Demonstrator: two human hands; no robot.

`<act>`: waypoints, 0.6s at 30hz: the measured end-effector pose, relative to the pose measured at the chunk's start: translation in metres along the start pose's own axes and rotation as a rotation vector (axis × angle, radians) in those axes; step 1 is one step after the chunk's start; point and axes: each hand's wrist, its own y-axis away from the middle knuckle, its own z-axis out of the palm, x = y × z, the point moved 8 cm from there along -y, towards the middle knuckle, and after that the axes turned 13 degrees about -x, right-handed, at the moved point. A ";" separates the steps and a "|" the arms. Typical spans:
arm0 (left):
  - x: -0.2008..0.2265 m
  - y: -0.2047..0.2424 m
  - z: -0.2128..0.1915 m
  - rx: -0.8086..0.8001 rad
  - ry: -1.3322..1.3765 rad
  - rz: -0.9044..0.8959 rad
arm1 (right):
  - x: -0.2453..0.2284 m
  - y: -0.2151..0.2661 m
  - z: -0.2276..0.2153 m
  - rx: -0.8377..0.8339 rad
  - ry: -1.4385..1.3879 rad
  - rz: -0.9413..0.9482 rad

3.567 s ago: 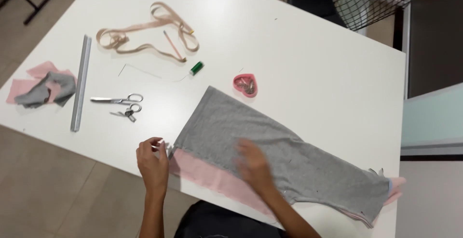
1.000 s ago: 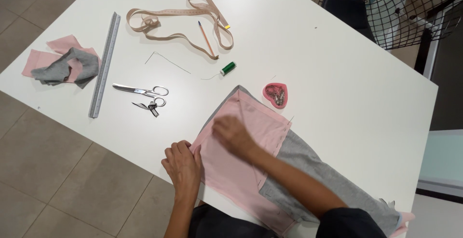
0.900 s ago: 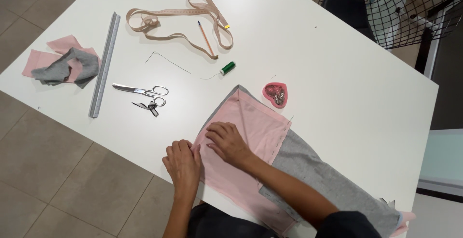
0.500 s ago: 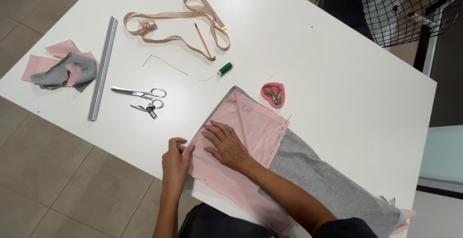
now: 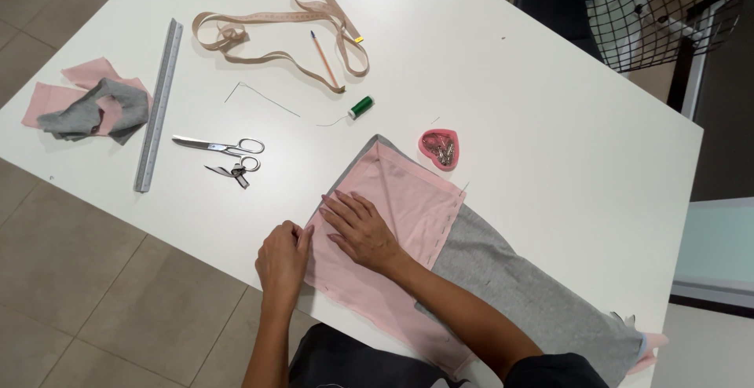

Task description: The person aligns a gray fabric piece over a pink fabric piece on a white table and secures the edges by inserting multiple pins from a heart-shaped container. The person repeatedly adjusts the fabric layers and places pins along the seam line to hold the pieces together.

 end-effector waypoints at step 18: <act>0.002 0.007 -0.001 -0.080 0.036 -0.135 | 0.164 0.136 -0.132 0.178 -0.084 0.931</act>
